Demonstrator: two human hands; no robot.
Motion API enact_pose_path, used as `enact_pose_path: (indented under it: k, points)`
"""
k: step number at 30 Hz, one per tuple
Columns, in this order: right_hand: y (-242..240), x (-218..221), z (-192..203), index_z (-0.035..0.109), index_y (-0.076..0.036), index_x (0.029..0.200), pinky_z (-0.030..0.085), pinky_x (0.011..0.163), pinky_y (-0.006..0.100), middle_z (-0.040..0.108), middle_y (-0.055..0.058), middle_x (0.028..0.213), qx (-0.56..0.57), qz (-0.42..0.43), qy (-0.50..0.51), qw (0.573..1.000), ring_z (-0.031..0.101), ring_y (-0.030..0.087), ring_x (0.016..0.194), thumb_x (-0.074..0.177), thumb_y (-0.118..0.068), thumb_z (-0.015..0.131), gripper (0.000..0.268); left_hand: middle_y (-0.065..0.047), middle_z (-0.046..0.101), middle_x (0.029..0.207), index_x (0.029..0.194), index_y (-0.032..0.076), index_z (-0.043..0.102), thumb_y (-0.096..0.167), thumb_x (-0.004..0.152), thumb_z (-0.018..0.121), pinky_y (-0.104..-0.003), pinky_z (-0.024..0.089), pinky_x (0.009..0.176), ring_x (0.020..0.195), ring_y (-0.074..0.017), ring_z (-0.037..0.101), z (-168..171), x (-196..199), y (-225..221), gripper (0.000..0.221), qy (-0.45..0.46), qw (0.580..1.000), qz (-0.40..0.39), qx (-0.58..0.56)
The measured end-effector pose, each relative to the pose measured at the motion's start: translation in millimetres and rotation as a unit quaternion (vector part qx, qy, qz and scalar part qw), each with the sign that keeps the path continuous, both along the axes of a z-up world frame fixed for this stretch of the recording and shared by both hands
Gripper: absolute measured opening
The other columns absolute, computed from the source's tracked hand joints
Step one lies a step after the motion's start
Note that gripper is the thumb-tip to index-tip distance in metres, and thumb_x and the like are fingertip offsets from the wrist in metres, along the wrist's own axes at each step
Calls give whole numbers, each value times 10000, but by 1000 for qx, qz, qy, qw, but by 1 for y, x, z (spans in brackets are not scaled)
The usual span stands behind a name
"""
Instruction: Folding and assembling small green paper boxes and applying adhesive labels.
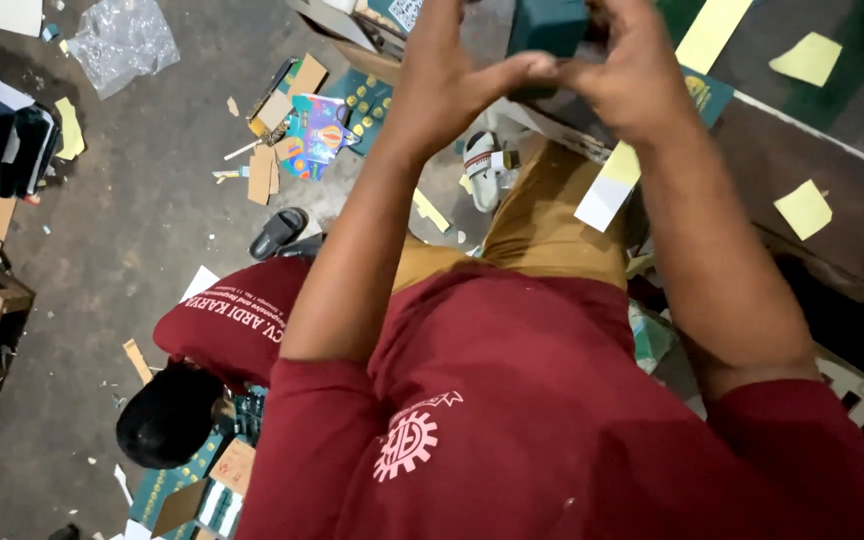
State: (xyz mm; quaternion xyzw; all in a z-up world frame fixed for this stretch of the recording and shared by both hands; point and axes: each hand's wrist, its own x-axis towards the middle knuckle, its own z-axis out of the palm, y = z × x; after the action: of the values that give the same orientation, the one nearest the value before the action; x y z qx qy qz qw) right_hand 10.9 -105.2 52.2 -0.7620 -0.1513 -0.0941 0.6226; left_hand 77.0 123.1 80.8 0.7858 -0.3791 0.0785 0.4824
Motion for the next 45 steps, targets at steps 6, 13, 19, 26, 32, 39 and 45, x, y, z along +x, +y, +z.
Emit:
enact_pose_path:
  k: [6, 13, 19, 26, 32, 39, 45]
  points:
    - [21, -1, -37, 537, -48, 1480, 558, 1078, 344, 653, 60, 1334, 342, 26, 135, 930, 652, 176, 1219, 981, 39, 796, 569, -90, 650, 1279, 1411, 12, 522, 225, 850, 926, -384, 539, 1048, 1178, -215, 644, -46, -16, 15, 724, 265, 952, -83, -129]
    - [29, -1, -34, 443, -91, 1620, 410, 1228, 412, 532, 205, 1592, -177, -119, -60, 975, 501, 356, 1485, 919, 54, 848, 823, -148, 663, 1203, 1350, 71, 575, 126, 915, 861, -421, 545, 969, 1140, -372, 659, -47, 3, 33, 523, 0, 999, -1, 44]
    - [42, 13, -50, 404, -125, 1644, 456, 1201, 417, 564, 201, 1562, -208, -186, -72, 957, 560, 390, 1427, 997, 45, 739, 748, -132, 627, 1213, 1313, 82, 579, 98, 806, 825, -486, 505, 901, 1087, -415, 632, -46, 26, 16, 564, -127, 984, 27, 120]
    - [38, 29, -89, 354, -61, 1627, 425, 1168, 479, 511, 228, 1583, -286, -196, -47, 937, 526, 424, 1407, 998, -15, 666, 703, -164, 561, 1473, 1480, 117, 515, 95, 879, 791, -447, 478, 1109, 1317, -394, 565, -105, 23, -1, 661, 25, 991, 61, 120]
    - [40, 34, -104, 198, 25, 1657, 282, 1192, 557, 364, 294, 1645, -284, -185, -85, 937, 395, 477, 1498, 997, 12, 649, 800, -223, 279, 1684, 1649, 44, 83, 95, 973, 685, -516, 248, 1300, 1521, -433, 342, -138, 4, -25, 907, 25, 988, 153, -24]
    - [47, 27, -82, 318, -72, 1651, 419, 1187, 459, 517, 212, 1587, -269, -221, -14, 937, 514, 405, 1432, 1032, 36, 616, 696, -183, 395, 1647, 1647, 25, 189, 104, 1053, 616, -485, 292, 1325, 1522, -389, 418, -152, 2, -27, 737, 32, 978, 203, -21]
    - [51, 21, -78, 312, -20, 1648, 468, 1148, 473, 499, 282, 1574, -293, -228, -93, 924, 530, 469, 1391, 1024, 102, 574, 687, -154, 471, 1610, 1613, 68, 315, 109, 1043, 629, -499, 298, 1295, 1488, -323, 478, -153, -3, -32, 651, 3, 969, 248, -11]
